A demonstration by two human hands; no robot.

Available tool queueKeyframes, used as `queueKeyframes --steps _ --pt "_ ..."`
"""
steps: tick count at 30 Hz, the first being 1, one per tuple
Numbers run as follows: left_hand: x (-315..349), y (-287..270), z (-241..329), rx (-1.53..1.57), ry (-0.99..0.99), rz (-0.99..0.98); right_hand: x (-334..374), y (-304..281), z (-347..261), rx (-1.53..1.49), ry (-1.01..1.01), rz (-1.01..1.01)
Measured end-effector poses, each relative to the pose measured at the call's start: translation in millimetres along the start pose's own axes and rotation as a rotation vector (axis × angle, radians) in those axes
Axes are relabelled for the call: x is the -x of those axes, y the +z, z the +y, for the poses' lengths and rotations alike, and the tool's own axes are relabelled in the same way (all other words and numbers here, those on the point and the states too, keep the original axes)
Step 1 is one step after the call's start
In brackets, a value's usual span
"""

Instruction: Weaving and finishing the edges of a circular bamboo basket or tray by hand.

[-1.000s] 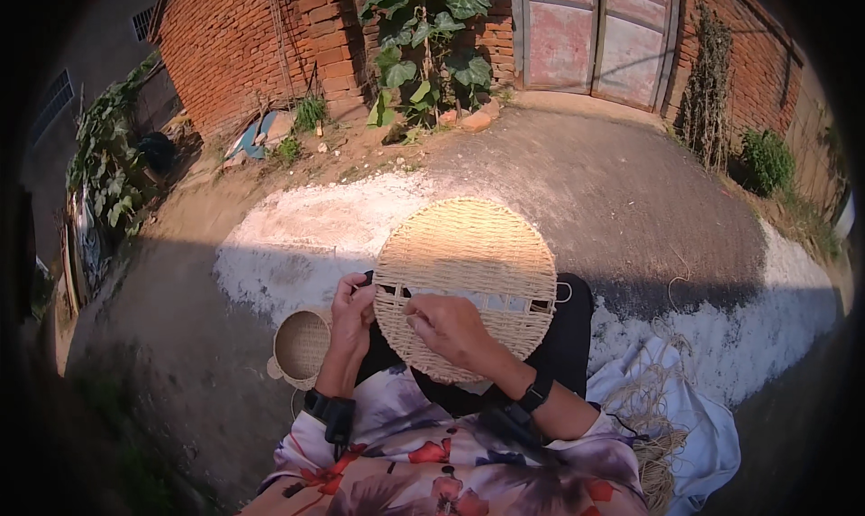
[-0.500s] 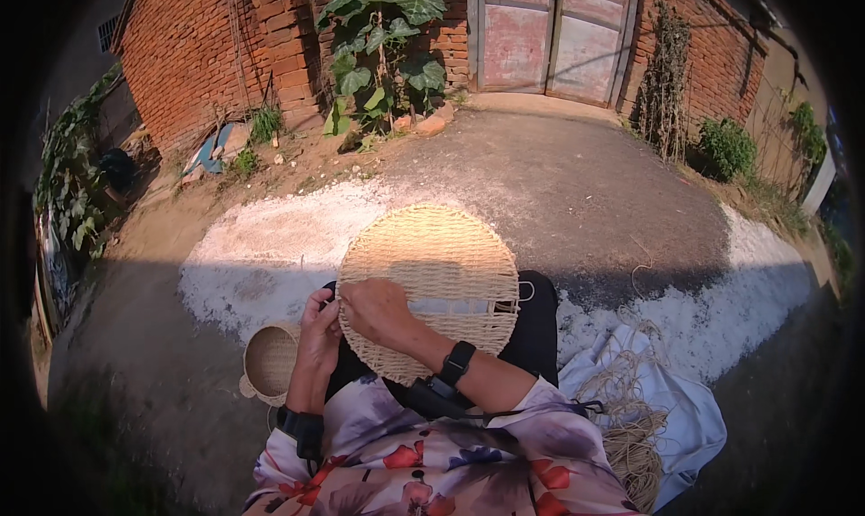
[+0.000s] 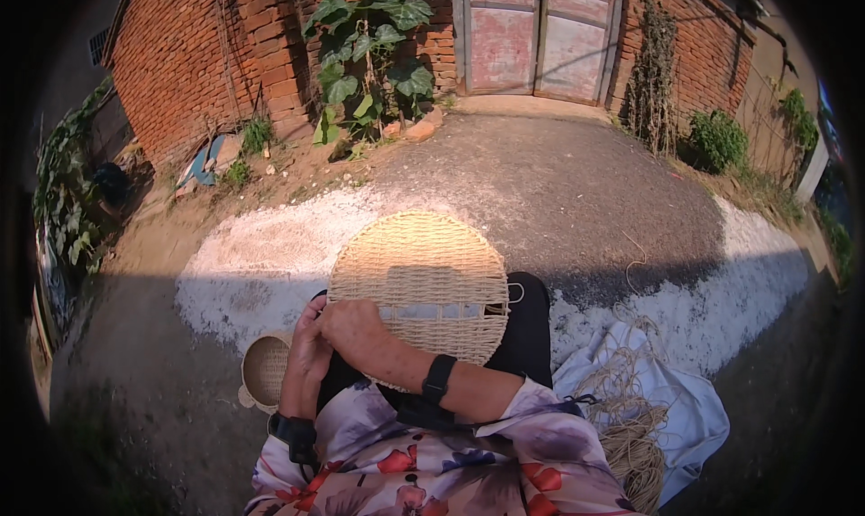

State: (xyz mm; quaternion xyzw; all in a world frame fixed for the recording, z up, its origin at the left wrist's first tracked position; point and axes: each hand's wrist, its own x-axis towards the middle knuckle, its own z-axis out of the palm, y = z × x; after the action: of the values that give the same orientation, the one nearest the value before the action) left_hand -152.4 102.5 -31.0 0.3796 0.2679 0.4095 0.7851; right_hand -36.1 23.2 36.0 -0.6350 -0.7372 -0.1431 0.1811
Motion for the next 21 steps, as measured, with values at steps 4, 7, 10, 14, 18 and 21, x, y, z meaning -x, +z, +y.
queueKeyframes --steps 4,7,10,14,18,21 --pt "-0.1 -1.2 -2.7 -0.015 0.008 -0.004 0.4 9.1 10.5 -0.097 -0.038 -0.005" --pt "4.5 0.5 -10.2 -0.036 0.077 0.024 -1.8 17.3 12.1 -0.267 0.074 0.022" --pt "1.8 2.5 -18.0 -0.023 0.141 0.063 -6.3 20.2 8.2 -0.368 0.208 0.067" --pt "1.2 -2.0 -19.2 0.025 0.173 0.047 -5.0 19.1 4.7 -0.425 0.142 0.088" --pt "-3.4 -16.9 -26.6 0.013 0.179 0.027 27.0 -16.7 24.7 -0.399 0.115 -0.101" --pt "0.5 -6.0 -22.8 -0.064 0.166 0.108 55.0 -44.1 48.3 -0.366 0.172 -0.177"
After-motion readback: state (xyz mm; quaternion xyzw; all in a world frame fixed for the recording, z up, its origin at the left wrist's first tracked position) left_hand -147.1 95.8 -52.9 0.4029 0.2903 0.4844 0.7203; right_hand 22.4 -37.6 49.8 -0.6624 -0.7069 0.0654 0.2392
